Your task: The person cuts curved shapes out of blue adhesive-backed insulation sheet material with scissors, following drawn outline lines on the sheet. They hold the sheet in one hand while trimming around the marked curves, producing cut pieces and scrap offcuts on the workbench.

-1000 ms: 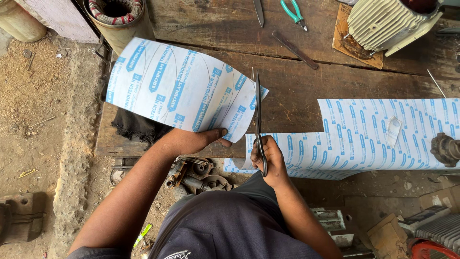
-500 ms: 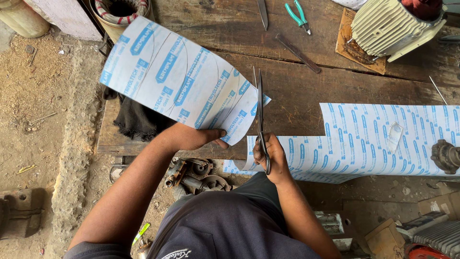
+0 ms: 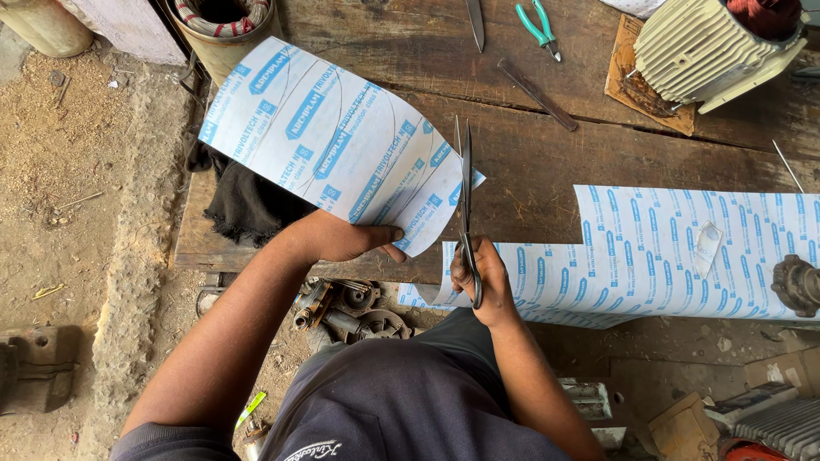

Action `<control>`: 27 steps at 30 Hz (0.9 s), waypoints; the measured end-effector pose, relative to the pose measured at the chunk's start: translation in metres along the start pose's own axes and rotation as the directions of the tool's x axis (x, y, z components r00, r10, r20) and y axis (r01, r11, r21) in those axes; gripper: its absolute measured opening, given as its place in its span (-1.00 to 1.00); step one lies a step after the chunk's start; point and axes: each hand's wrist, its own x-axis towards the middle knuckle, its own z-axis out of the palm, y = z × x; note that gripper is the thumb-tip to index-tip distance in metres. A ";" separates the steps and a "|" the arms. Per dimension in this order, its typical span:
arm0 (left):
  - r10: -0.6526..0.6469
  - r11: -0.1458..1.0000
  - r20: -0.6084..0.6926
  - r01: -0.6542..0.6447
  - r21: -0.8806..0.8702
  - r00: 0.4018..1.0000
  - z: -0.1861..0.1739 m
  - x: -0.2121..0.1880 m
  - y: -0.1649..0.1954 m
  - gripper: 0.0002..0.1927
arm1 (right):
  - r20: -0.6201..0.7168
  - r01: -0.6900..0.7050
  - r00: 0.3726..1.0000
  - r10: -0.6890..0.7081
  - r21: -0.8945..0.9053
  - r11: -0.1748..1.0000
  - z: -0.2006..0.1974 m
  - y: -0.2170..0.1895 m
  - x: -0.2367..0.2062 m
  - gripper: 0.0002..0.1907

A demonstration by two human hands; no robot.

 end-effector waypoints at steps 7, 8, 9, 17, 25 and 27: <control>-0.010 1.000 -0.013 0.010 -0.025 1.000 0.001 -0.001 0.001 -0.73 | -0.034 -0.026 0.999 0.025 -0.040 0.999 -0.001 0.001 -0.001 -0.58; -0.009 0.999 -0.014 0.008 -0.033 1.000 0.001 -0.001 0.001 -0.73 | -0.035 -0.027 0.999 0.026 -0.037 0.999 -0.001 0.001 -0.001 -0.58; -0.007 0.999 -0.015 0.007 -0.039 1.000 0.001 -0.001 0.001 -0.73 | -0.035 -0.028 0.999 0.027 -0.034 0.999 -0.001 0.001 -0.001 -0.58; 0.022 0.998 -0.019 -0.024 -0.058 1.000 0.003 -0.004 0.003 -0.67 | -0.011 0.012 1.000 -0.012 -0.017 1.000 -0.003 0.003 0.000 -0.58; 0.065 0.995 -0.040 -0.068 -0.076 0.997 0.011 0.020 -0.028 -0.74 | -0.073 0.028 0.997 -0.025 0.043 0.999 -0.007 0.006 0.005 -0.64; 0.126 0.971 -0.156 -0.154 -0.184 0.980 0.013 0.030 -0.039 -0.72 | -0.073 0.109 0.992 -0.104 0.077 0.991 -0.007 0.002 0.008 -0.66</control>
